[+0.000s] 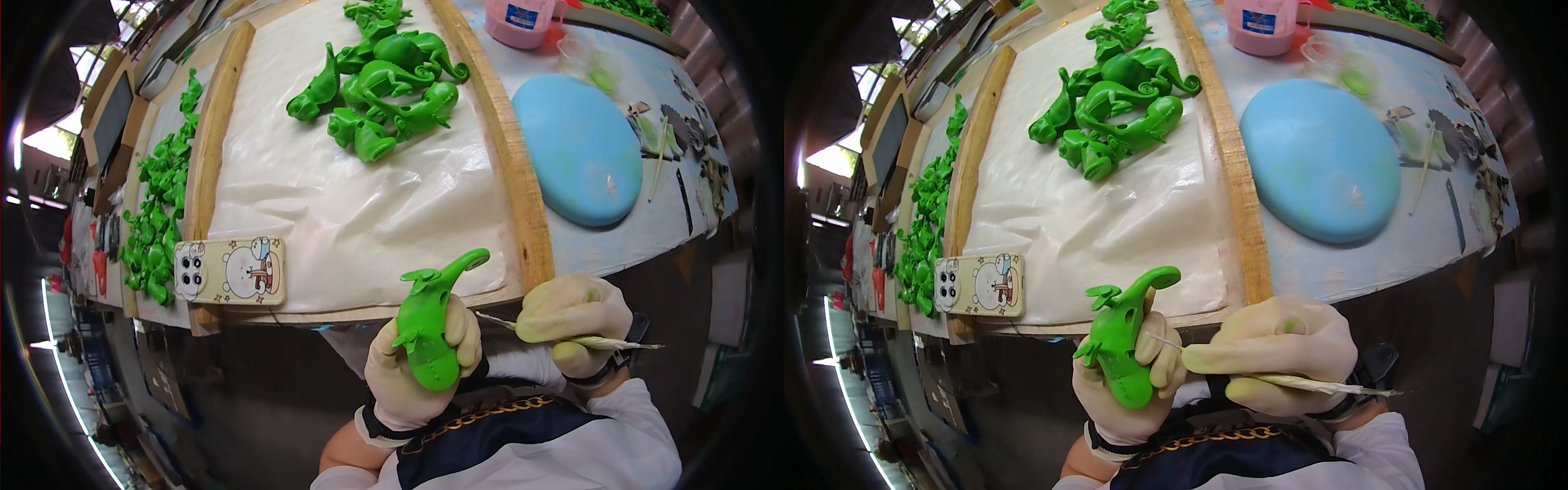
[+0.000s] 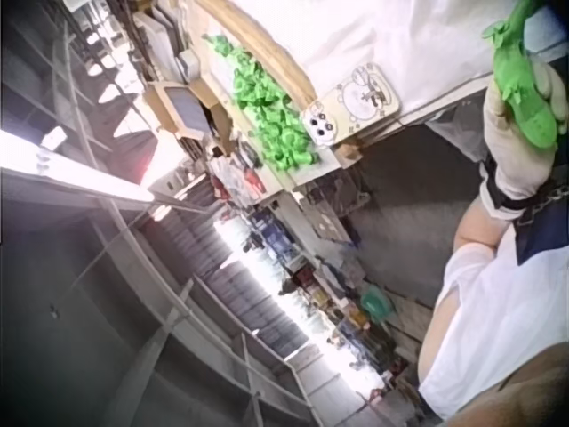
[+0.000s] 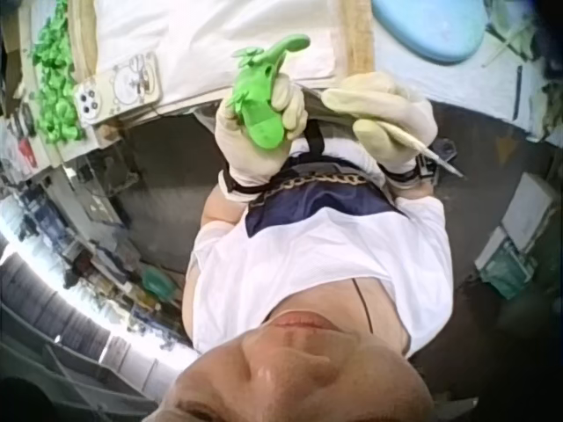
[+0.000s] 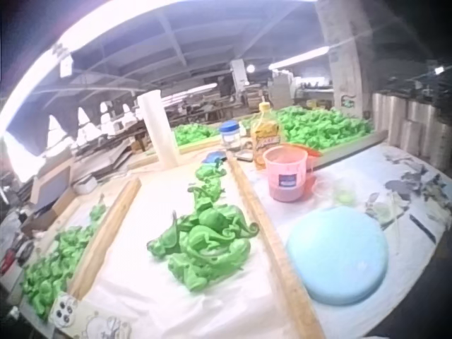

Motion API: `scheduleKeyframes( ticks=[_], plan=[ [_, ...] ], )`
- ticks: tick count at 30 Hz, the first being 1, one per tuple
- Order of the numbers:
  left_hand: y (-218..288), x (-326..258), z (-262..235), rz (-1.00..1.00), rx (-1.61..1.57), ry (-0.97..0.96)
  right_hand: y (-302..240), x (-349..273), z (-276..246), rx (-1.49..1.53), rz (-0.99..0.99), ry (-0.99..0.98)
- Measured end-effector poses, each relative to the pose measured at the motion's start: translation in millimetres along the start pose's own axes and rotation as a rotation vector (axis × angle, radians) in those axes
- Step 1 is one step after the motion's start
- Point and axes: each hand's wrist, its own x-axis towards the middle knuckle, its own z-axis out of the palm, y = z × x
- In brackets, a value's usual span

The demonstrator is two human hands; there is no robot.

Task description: Finishing and detailing green plastic chameleon figurines using scrapers and paintbrushes.

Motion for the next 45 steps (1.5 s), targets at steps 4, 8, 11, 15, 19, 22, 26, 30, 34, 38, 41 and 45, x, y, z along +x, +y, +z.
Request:
scheduleKeyframes(
  ticks=[4,8,11,15,19,22,26,30,34,38,41,45],
  plan=[
    [1,0,0,0.001,-0.072,-0.004,-3,-3,2,0.141,0.079,-0.074],
    [0,1,3,-0.02,-0.052,0.023,-1,4,1,0.129,0.058,-0.312],
    [-2,1,-2,0.018,-0.139,0.029,-9,12,1,0.062,0.291,-0.457],
    [-2,2,-3,0.053,-0.019,-0.034,-6,13,12,-0.049,0.024,-0.283],
    [-2,1,2,0.115,0.014,0.051,-4,16,8,-0.02,0.01,-0.343],
    [2,-1,1,0.047,0.028,0.021,-7,17,6,-0.01,0.005,-0.378],
    [-1,1,-5,0.068,-0.022,-0.079,-18,26,5,0.14,0.422,-0.459],
    [-2,1,-1,0.118,-0.016,-0.039,-10,16,14,0.153,0.288,-0.379],
    [-2,0,14,0.082,-0.007,0.149,-8,21,3,-0.087,-0.063,-0.36],
    [-2,1,13,0.104,-0.008,0.179,-7,22,7,-0.057,-0.023,-0.403],
    [-5,1,14,0.178,0.041,0.124,-5,19,14,-0.064,-0.035,-0.3],
    [1,0,0,0.124,0.005,0.066,-9,28,-1,0.036,0.086,-0.496]
  ],
)
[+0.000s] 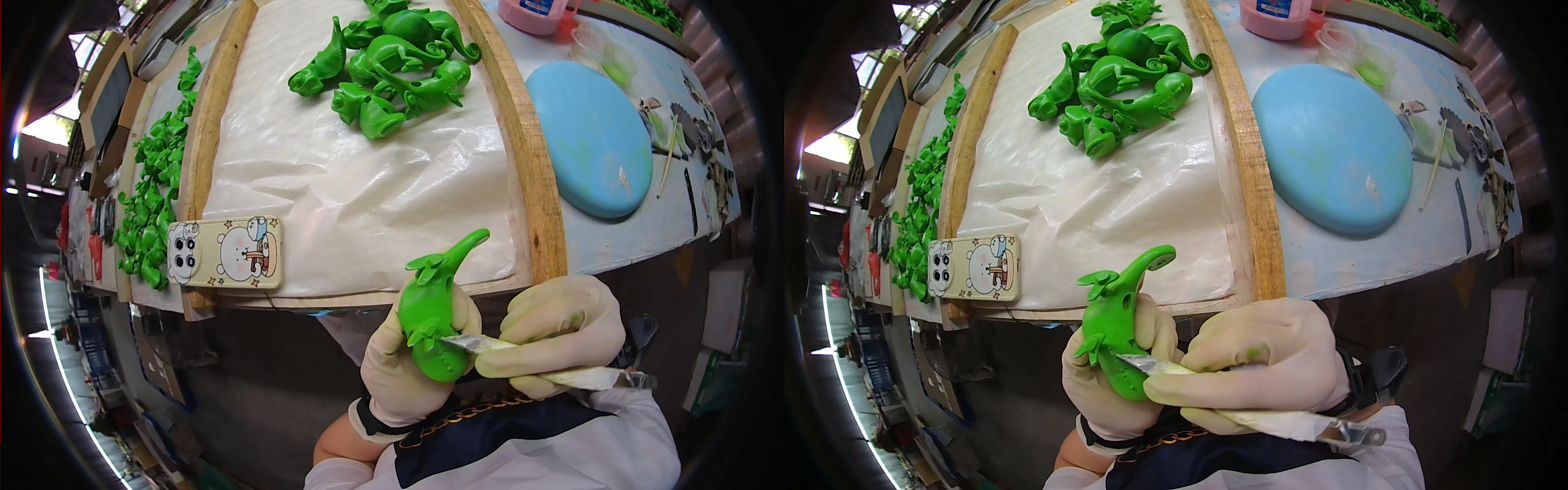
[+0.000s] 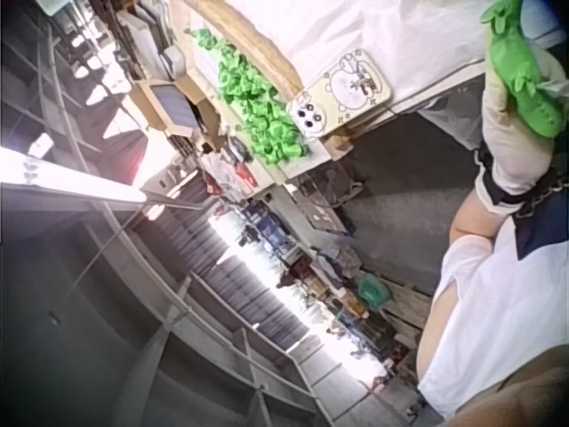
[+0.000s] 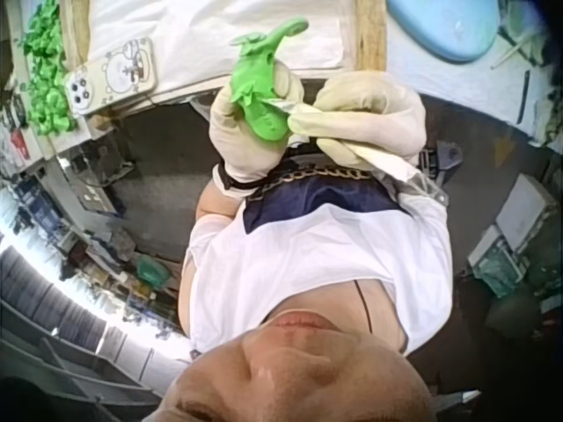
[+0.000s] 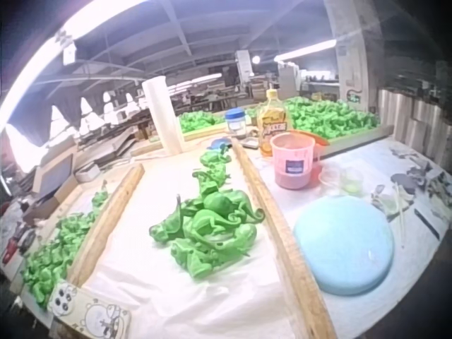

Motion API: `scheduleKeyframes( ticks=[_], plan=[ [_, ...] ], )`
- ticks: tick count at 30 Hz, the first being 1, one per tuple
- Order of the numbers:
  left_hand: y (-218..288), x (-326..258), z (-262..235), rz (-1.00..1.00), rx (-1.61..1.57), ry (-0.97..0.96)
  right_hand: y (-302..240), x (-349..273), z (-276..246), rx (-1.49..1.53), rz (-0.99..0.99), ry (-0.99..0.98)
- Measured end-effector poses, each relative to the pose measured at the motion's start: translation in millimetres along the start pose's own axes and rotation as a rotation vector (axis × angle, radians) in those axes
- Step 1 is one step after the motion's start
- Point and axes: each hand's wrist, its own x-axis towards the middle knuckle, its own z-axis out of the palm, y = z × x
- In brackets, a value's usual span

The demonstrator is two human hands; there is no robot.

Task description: Finishing and detailing green plastic chameleon figurines using scrapers and paintbrushes.

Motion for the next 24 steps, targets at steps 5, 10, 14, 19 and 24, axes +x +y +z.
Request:
scheduleKeyframes(
  ticks=[5,10,14,19,24],
  plan=[
    [-3,1,11,0.041,0.048,0.038,4,-1,8,0.203,0.023,0.134],
    [-8,0,14,0.116,0.057,0.115,2,-2,6,0.001,0.005,0.017],
    [-6,1,15,0.043,0.076,0.18,12,-8,7,-0.023,-0.16,0.15],
    [-3,1,-1,-0.013,-0.016,-0.102,6,-4,11,0.183,0.106,0.046],
    [-2,0,3,0.009,0.036,-0.069,22,-3,30,-0.229,-0.322,0.398]
  ],
)
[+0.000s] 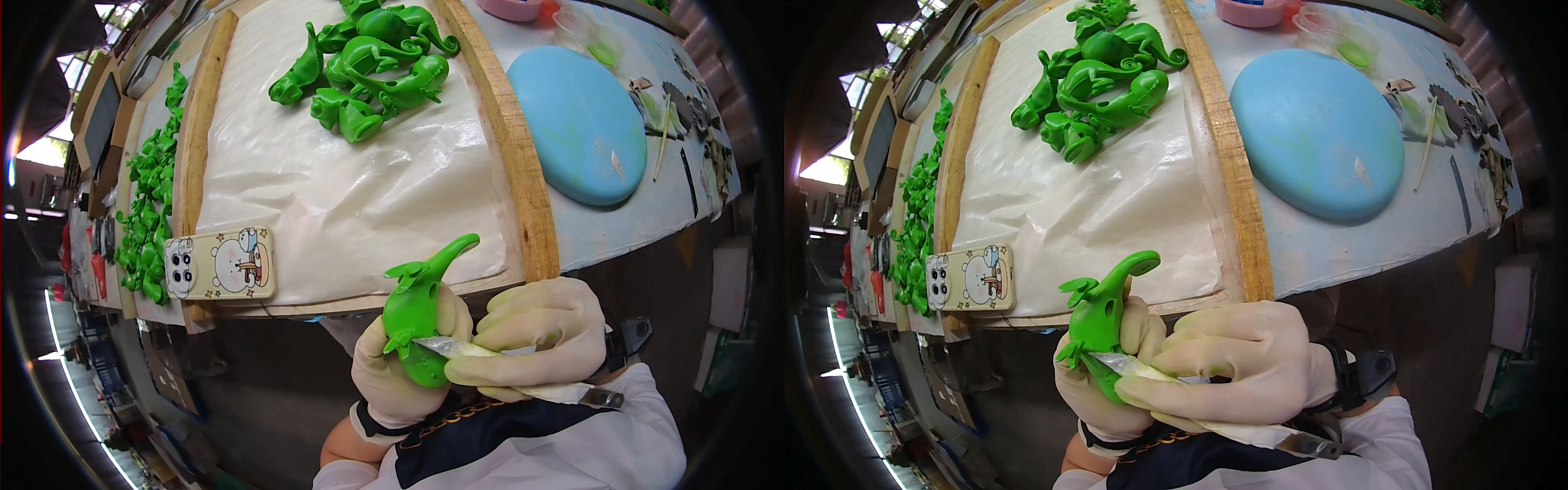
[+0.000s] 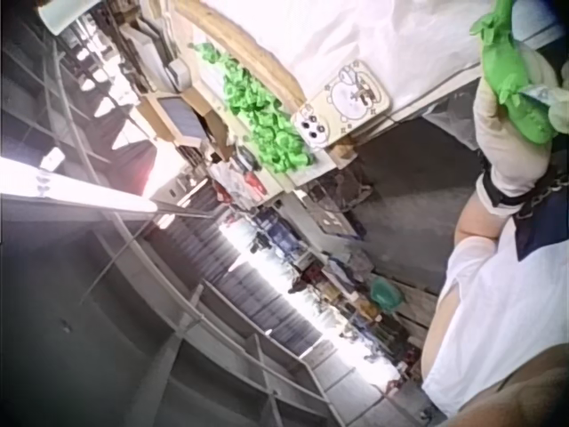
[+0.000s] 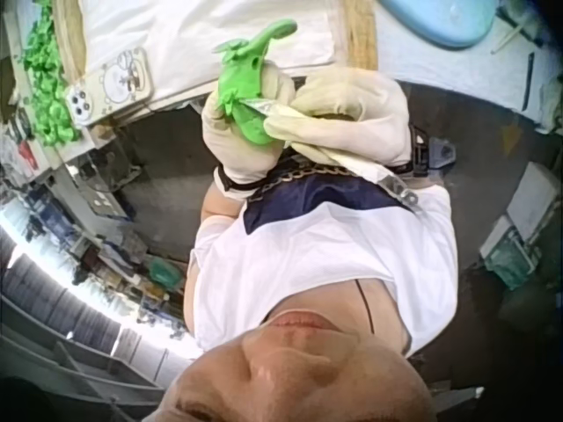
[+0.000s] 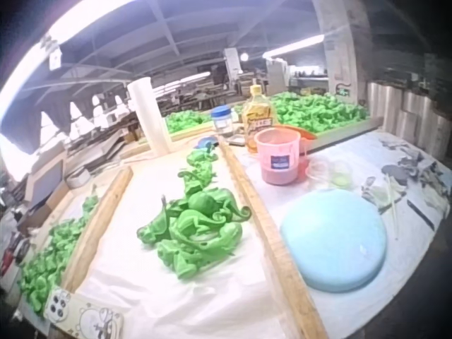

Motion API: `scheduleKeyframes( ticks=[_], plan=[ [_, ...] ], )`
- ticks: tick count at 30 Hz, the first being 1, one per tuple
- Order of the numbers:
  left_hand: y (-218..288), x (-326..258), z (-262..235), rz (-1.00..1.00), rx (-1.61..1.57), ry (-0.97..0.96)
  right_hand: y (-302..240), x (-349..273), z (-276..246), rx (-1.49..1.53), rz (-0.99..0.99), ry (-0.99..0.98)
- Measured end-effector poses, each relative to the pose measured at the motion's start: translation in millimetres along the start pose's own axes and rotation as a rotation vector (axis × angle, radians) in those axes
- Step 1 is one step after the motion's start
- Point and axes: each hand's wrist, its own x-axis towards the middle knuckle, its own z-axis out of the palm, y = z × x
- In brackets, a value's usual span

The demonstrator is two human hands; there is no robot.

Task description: Finishing and detailing green plastic chameleon figurines using scrapers and paintbrushes.

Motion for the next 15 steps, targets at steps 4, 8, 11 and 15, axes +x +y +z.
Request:
scheduleKeyframes(
  ticks=[4,8,11,15],
  plan=[
    [-4,3,11,0.053,0.005,0.147,-2,6,-15,0.041,0.036,-0.103],
    [-1,0,-3,-0.004,-0.094,-0.035,-2,9,-7,0.088,0.087,-0.083],
    [0,-1,3,-0.016,0.009,0.046,-6,5,-8,0.013,0.091,-0.054],
    [-3,3,5,0.042,0.035,0.097,-7,9,-19,0.017,0.139,-0.18]
  ],
)
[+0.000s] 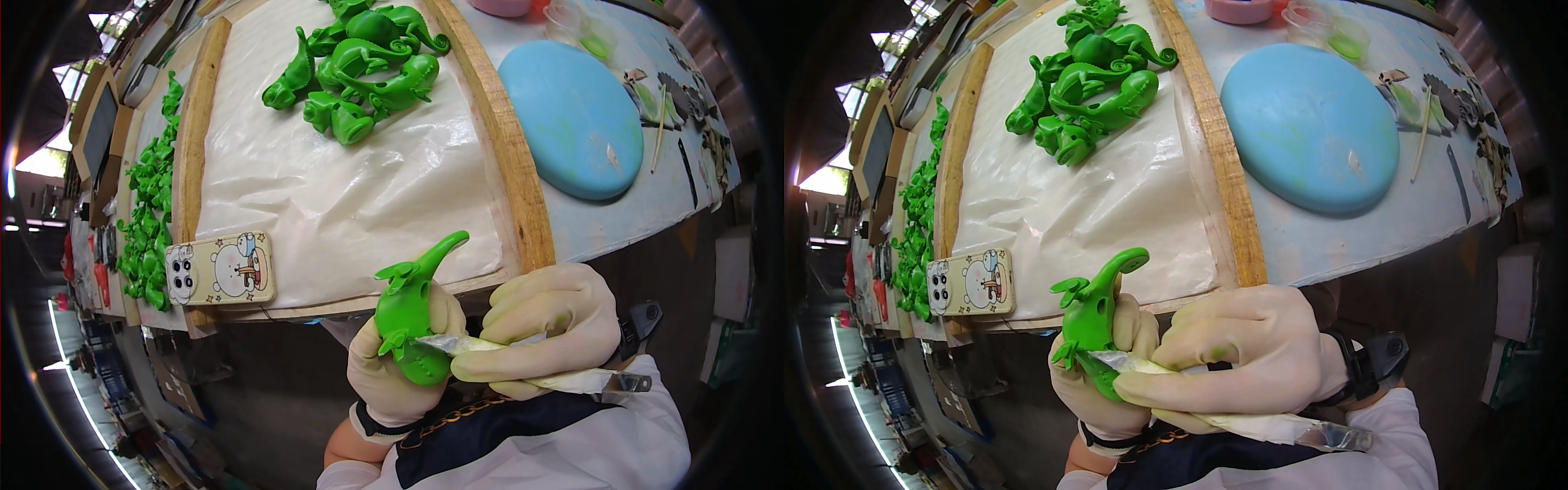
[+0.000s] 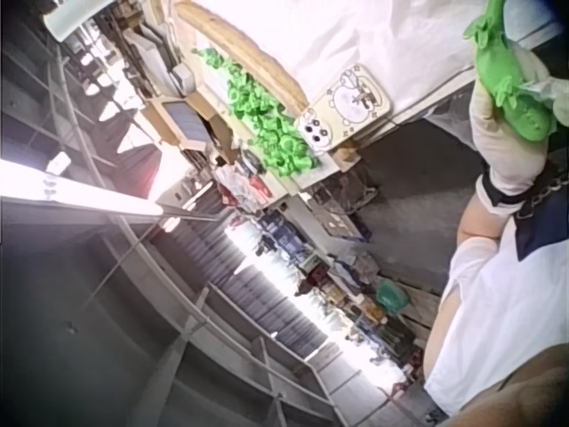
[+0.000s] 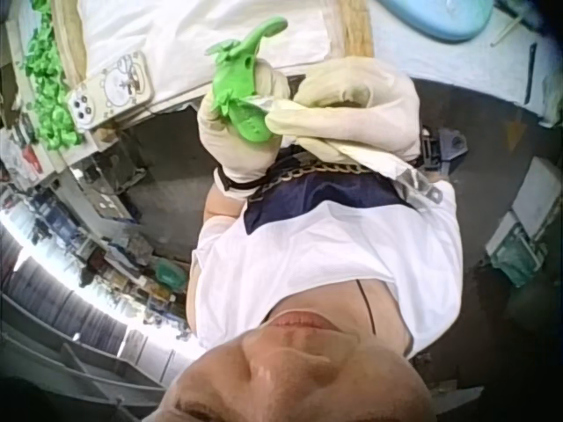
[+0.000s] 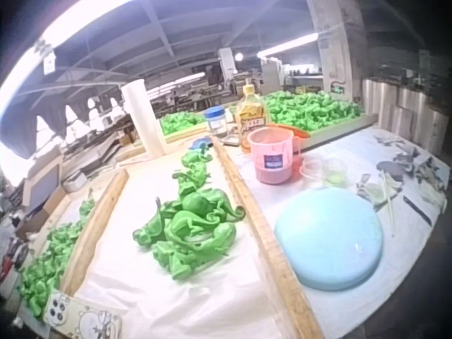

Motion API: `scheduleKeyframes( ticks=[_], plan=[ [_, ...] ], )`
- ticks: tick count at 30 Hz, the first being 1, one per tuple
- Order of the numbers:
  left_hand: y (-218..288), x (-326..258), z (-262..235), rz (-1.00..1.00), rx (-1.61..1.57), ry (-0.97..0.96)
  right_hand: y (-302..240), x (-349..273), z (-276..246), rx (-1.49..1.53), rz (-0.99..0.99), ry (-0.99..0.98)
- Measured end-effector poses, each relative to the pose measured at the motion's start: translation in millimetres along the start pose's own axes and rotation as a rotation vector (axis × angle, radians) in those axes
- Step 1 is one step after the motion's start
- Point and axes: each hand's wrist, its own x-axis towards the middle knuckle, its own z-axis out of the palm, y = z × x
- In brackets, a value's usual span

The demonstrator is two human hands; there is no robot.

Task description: Finishing and detailing green plastic chameleon figurines using scrapers and paintbrushes.

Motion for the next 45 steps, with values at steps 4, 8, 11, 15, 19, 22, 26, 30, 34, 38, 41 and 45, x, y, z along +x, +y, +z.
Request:
scheduleKeyframes(
  ticks=[4,8,11,15,19,22,26,30,34,38,41,45],
  plan=[
    [1,0,-7,-0.028,-0.035,-0.11,4,0,14,-0.046,-0.043,0.137],
    [3,0,-5,-0.047,-0.033,-0.063,5,-6,16,-0.168,-0.13,0.165],
    [1,3,-4,-0.03,-0.111,-0.118,4,-8,9,-0.211,-0.138,0.151],
    [-2,2,6,0.053,0.022,0.061,4,1,4,-0.048,-0.028,0.092],
    [-2,1,7,0.051,0.079,0.035,6,-2,10,0.106,0.033,0.08],
    [3,0,-9,0.007,0.069,-0.068,8,-1,7,0.181,-0.059,0.1],
    [5,-3,-9,-0.032,0.043,-0.025,0,-1,-5,0.369,0.262,-0.07],
    [5,-4,-3,-0.058,0.021,-0.021,-1,-5,-2,0.356,0.194,-0.01],
    [5,-3,-2,-0.056,0.0,0.016,1,-6,7,0.333,0.15,0.017],
    [6,-3,-1,-0.058,-0.029,0.011,7,-4,6,0.208,0.012,-0.015],
    [7,-3,-3,-0.048,-0.02,0.03,6,-7,6,0.208,0.03,-0.091],
    [7,-3,-14,-0.084,-0.064,-0.078,7,-5,8,0.214,0.026,-0.095]
  ],
)
